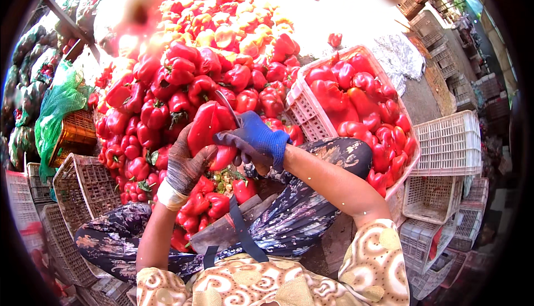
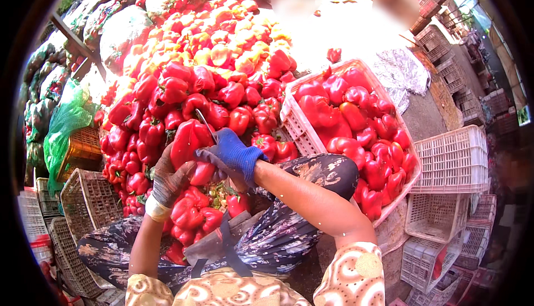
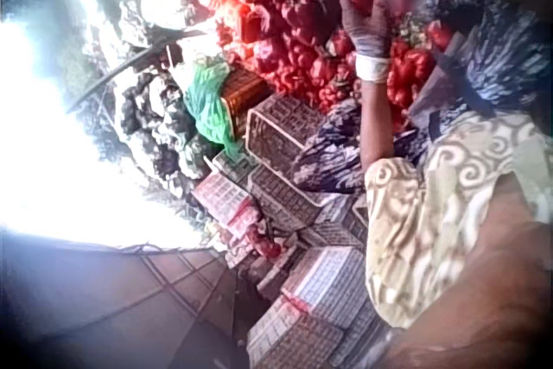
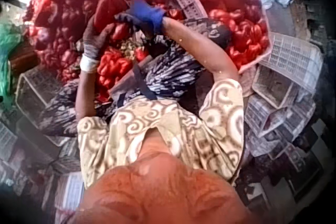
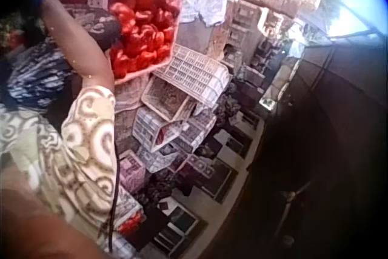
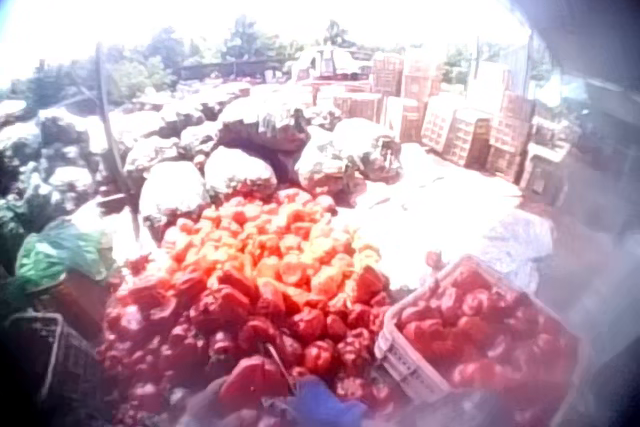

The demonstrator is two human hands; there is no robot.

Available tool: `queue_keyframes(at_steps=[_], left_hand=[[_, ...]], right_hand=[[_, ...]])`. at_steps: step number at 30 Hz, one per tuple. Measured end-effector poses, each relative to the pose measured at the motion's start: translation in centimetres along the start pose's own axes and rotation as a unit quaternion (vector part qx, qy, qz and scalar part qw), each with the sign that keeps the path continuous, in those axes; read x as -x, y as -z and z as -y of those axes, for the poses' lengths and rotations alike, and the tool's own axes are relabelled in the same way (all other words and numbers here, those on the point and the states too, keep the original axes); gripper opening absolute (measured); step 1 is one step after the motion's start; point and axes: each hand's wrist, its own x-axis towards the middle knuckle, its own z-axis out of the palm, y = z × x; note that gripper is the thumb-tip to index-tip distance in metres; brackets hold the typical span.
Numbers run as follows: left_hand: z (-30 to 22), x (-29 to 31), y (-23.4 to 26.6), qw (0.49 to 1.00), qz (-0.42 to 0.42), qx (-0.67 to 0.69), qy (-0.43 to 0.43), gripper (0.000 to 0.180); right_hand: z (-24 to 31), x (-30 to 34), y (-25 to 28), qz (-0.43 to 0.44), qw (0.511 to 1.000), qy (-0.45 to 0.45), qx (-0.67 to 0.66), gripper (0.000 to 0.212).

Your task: The person removes the stems and cores from red bell peppers using a knife and places the cleaned peppers into a plastic crate.

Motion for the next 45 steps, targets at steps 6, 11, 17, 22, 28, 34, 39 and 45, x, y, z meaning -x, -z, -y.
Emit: queue_keyframes(at_steps=[6, 11, 17, 22, 28, 34, 39, 45], left_hand=[[-0.2, -2.0, 0.2, 0.996, -0.002, -0.085, 0.027, 0.032], [-1.8, -3.0, 1.8, 0.959, 0.135, -0.237, -0.075, 0.032], [-4.5, -8.4, -1.1, 0.873, 0.221, -0.38, -0.209, 0.034], [-5.1, -13.1, -8.9, 0.816, 0.217, -0.416, -0.338, 0.062], [-2.2, -15.2, -15.7, 0.915, 0.259, -0.209, -0.228, 0.07], [3.4, -13.5, -13.3, 0.955, 0.264, -0.136, -0.024, 0.046], [7.3, -11.7, -6.2, 0.983, 0.15, -0.052, 0.096, 0.041], [9.2, -10.6, -2.6, 0.987, 0.053, -0.098, 0.119, 0.034]], right_hand=[[-2.8, -0.1, 2.2, -0.026, 0.987, 0.142, 0.076, 0.025], [-1.6, 1.1, 3.7, -0.018, 0.946, 0.209, 0.249, 0.03], [0.4, 4.1, 7.7, -0.088, 0.878, 0.23, 0.411, 0.029], [2.3, 8.2, 13.9, -0.238, 0.877, 0.174, 0.379, 0.05], [2.4, 11.4, 28.1, -0.501, 0.614, 0.317, 0.521, 0.056], [-6.3, 11.1, 40.9, -0.448, 0.605, 0.027, 0.658, 0.059], [-3.2, 8.1, 40.0, -0.351, 0.659, -0.146, 0.648, 0.056], [-5.4, 9.3, 41.5, -0.363, 0.719, -0.004, 0.592, 0.06]])
